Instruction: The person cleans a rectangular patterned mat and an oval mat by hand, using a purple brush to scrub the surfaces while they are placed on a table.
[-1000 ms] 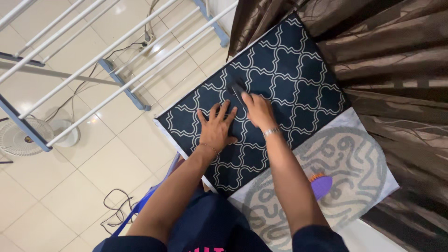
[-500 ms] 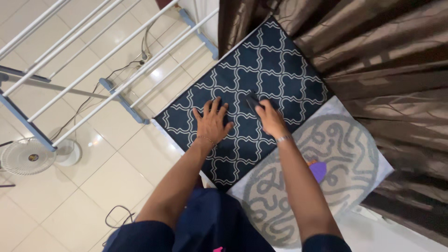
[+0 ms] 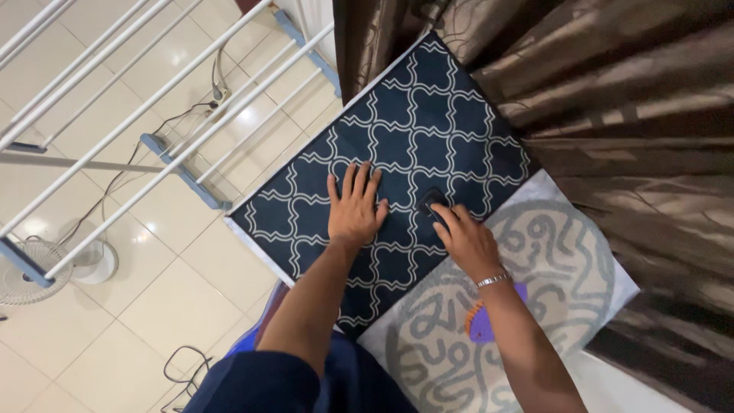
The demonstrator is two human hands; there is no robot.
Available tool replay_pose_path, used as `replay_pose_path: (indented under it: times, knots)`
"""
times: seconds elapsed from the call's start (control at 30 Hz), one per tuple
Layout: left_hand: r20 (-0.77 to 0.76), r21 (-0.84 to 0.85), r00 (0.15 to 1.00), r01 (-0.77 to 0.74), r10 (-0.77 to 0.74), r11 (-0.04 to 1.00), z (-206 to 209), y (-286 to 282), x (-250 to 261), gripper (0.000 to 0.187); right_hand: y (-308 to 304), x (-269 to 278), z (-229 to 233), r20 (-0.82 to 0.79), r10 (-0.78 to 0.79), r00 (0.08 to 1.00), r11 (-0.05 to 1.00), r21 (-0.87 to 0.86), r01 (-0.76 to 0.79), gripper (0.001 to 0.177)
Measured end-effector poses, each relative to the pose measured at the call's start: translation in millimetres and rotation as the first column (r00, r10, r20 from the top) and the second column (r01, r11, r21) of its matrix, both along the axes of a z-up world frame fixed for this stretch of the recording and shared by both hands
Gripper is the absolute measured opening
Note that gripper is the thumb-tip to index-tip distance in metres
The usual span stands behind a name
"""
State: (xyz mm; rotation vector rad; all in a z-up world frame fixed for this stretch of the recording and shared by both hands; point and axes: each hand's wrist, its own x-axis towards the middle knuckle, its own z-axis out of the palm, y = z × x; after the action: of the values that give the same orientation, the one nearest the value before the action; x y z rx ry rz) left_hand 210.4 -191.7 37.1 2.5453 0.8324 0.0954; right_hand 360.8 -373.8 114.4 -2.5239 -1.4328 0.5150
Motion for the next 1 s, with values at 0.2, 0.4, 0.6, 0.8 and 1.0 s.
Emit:
replay_pose_path:
  times: [0.2,0.4,0.6,0.8,1.0]
  knots:
    - [-0.001,-0.006,0.999,-0.033,0.033,0.999,0,1,3,0.066,96,15,-33,0.067,0.066,0.996,0.990,0.117,-0.073,0.033]
    - [-0.048,-0.031,0.998,-0.051,0.049,0.998,-6,0,5,0.067,214,26,-70,0.069,0.064,0.996,0.975,0.208,-0.078,0.032]
    - [-0.047,-0.027,0.997,-0.061,0.060,0.998,-3,0,5,0.065,227,31,-65,0.047,0.104,0.993,0.958,0.265,-0.113,0.035]
    - [-0.009,-0.025,0.998,-0.069,0.068,0.997,-1,-1,4,0.064,128,46,-43,0.034,0.072,0.997,0.993,0.093,-0.075,0.040]
    - [-0.019,-0.012,0.998,-0.054,0.054,0.998,0,-1,4,0.062,22,58,-13,0.009,-0.036,0.999,0.999,0.010,0.036,0.041]
